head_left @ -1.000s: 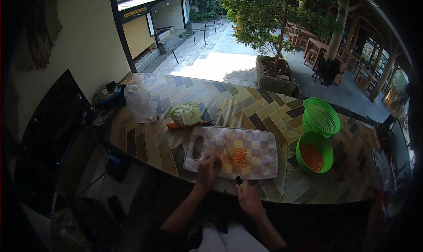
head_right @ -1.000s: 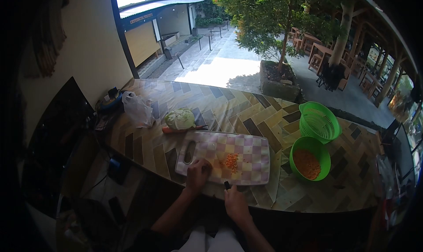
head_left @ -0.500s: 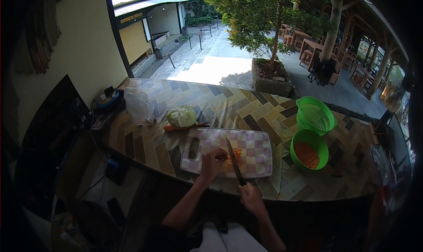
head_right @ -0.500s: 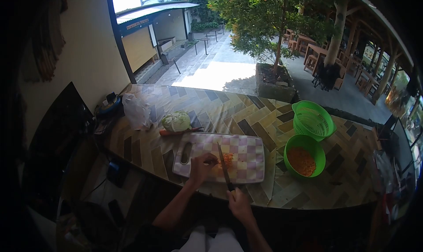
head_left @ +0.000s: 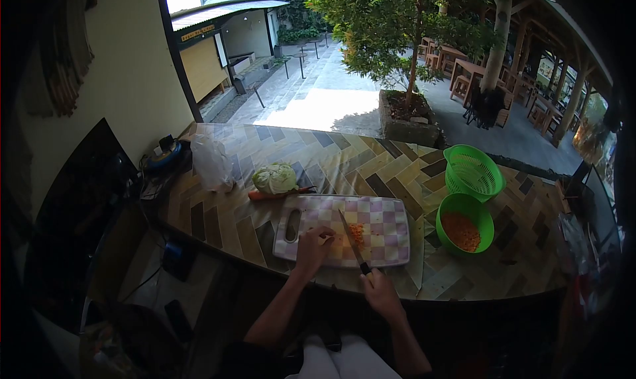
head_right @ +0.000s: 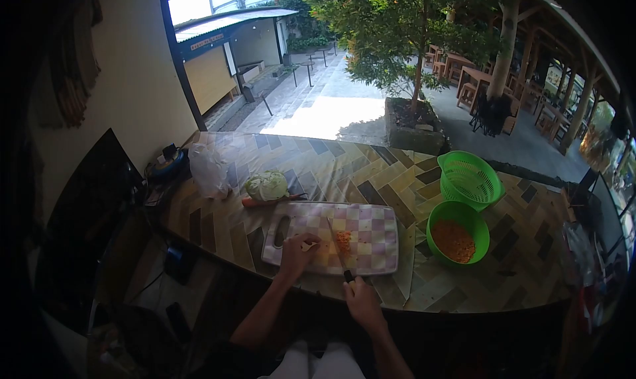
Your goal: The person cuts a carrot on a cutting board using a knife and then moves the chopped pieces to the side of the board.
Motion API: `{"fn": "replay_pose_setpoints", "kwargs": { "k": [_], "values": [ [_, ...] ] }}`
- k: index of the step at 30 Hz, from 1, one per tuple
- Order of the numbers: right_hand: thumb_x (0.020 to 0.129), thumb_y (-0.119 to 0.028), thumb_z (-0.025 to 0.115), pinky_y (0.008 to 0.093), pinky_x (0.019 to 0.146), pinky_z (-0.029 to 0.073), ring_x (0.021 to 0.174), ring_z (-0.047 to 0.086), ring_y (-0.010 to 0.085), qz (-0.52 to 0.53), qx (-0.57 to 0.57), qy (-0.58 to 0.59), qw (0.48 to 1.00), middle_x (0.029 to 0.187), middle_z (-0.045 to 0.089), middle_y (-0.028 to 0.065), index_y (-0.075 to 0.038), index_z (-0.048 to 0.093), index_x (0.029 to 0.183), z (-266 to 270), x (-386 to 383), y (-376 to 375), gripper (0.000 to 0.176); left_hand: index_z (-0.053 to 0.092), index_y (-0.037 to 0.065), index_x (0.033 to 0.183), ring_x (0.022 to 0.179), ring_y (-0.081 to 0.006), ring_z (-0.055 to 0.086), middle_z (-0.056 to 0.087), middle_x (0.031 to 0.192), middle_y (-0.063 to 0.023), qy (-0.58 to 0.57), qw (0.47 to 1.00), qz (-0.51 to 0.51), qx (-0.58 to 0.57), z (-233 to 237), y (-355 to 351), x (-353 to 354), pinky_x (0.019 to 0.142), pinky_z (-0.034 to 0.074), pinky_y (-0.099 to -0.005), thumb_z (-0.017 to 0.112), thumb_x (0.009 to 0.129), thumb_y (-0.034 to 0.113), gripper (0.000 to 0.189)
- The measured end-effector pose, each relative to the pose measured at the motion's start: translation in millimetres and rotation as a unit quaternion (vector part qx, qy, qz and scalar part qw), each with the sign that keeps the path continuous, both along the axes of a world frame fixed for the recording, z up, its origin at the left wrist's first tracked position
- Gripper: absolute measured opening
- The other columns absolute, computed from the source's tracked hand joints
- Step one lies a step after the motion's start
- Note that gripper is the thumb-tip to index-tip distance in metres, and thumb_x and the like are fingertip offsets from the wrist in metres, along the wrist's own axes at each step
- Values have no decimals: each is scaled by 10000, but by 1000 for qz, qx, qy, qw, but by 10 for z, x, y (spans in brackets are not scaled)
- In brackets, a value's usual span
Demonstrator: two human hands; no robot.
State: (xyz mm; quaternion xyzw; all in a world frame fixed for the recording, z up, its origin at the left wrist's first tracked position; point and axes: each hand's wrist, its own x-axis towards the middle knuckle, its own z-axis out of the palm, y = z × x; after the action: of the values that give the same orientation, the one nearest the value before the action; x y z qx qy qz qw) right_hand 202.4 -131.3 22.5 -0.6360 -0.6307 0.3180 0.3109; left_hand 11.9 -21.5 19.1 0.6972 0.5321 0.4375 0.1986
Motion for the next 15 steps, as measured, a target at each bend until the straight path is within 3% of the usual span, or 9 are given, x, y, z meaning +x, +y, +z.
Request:
{"fn": "replay_pose_setpoints", "kwargs": {
  "k": [2, 5, 8, 11, 15],
  "values": [
    [950, -273, 532, 523, 688, 459, 821, 599, 473, -7, -68, 38, 997, 787, 615, 281, 50, 536, 925, 34, 12, -28, 324, 719, 42, 917, 768, -235, 669, 711, 853, -110, 23, 1000, 3, -2, 2, -25, 13, 753, 519, -353, 728, 771, 103, 158],
    [967, -248, 542, 351, 484, 441, 509, 596, 195, 8, -12, 15, 1000, 586, 572, 100, 10, 523, 892, -88, 13, -40, 270, 730, 51, 912, 789, -257, 648, 697, 834, -127, 29, 999, 0, -21, -38, -28, 80, 753, 507, -367, 722, 780, 101, 142],
    [971, -257, 538, 338, 478, 430, 507, 586, 179, 18, -10, 27, 999, 576, 561, 84, 4, 522, 886, -153, 15, -48, 275, 739, 54, 901, 787, -258, 650, 694, 807, -135, 2, 999, -6, -49, -104, 21, 172, 746, 507, -374, 726, 783, 121, 136],
    [963, -272, 538, 407, 551, 467, 588, 633, 285, 3, -107, 119, 987, 655, 601, 159, 20, 528, 906, 112, 4, -109, 298, 741, 55, 889, 784, -261, 647, 694, 795, -136, -7, 998, 7, -69, -73, 16, 247, 747, 504, -384, 720, 786, 127, 128],
    [970, -278, 535, 329, 478, 437, 507, 584, 157, -2, -117, 163, 980, 591, 561, 69, 3, 531, 914, 139, 67, -139, 287, 733, 51, 869, 834, -284, 634, 695, 799, -117, 42, 998, -7, -50, -81, 6, 271, 805, 487, -392, 700, 767, 90, 114]
  ]
}}
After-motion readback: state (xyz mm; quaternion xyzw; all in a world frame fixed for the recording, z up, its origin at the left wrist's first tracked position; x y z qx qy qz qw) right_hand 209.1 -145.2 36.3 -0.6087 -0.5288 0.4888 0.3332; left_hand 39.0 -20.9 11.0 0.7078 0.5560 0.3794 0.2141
